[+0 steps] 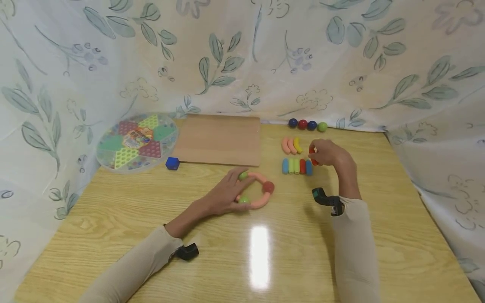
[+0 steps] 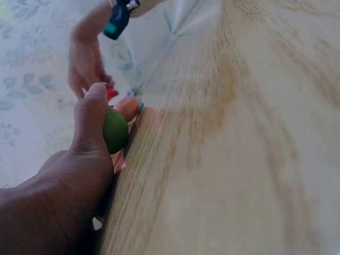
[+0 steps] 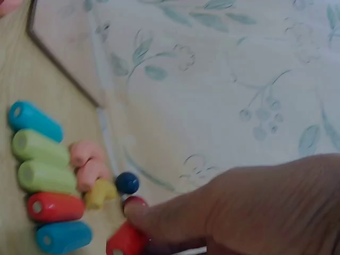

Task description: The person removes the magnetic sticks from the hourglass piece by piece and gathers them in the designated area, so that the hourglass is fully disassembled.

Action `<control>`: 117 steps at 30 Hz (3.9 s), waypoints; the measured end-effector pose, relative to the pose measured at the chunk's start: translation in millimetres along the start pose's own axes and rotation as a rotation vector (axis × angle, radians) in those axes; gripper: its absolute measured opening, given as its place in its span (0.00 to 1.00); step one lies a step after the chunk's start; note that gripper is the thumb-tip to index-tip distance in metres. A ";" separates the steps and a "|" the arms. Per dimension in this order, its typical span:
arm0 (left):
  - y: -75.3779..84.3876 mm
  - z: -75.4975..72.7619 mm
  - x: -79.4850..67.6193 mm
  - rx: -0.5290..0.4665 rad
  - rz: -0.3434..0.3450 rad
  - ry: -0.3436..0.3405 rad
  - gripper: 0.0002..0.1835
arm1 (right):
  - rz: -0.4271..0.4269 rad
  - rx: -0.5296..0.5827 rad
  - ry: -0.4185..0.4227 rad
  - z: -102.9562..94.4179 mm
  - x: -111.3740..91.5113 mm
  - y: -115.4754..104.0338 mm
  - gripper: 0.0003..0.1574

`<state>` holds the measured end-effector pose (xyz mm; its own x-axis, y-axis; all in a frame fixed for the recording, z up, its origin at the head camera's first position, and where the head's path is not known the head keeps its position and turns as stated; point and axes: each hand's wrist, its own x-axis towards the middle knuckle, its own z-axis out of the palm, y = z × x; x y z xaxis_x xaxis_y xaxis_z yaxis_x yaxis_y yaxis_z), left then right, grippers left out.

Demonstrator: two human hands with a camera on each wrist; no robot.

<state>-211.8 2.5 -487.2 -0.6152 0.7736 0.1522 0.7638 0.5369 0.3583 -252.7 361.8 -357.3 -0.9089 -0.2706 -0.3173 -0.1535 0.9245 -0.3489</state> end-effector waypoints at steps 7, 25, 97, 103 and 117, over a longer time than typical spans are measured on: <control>2.8 1.1 0.8 -0.034 -0.019 -0.003 0.48 | 0.120 -0.043 -0.120 5.8 4.0 13.0 0.23; 0.2 -1.1 0.1 -0.035 0.000 0.022 0.55 | 0.046 -0.030 -0.113 4.4 -1.2 -5.5 0.28; 15.3 6.1 0.3 0.079 0.026 0.021 0.42 | -0.326 -0.029 -0.598 55.7 29.1 -109.0 0.14; 14.9 5.3 -0.3 0.073 0.072 0.005 0.32 | -0.330 -0.045 -0.613 56.1 29.0 -107.4 0.12; 13.8 3.2 -4.8 0.044 0.104 0.017 0.17 | -0.366 0.007 -0.647 61.6 32.1 -108.8 0.09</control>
<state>-197.7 7.4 -485.9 -0.5350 0.8202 0.2025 0.8313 0.4683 0.2994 -241.3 236.0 -383.9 -0.3895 -0.6668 -0.6353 -0.3979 0.7439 -0.5369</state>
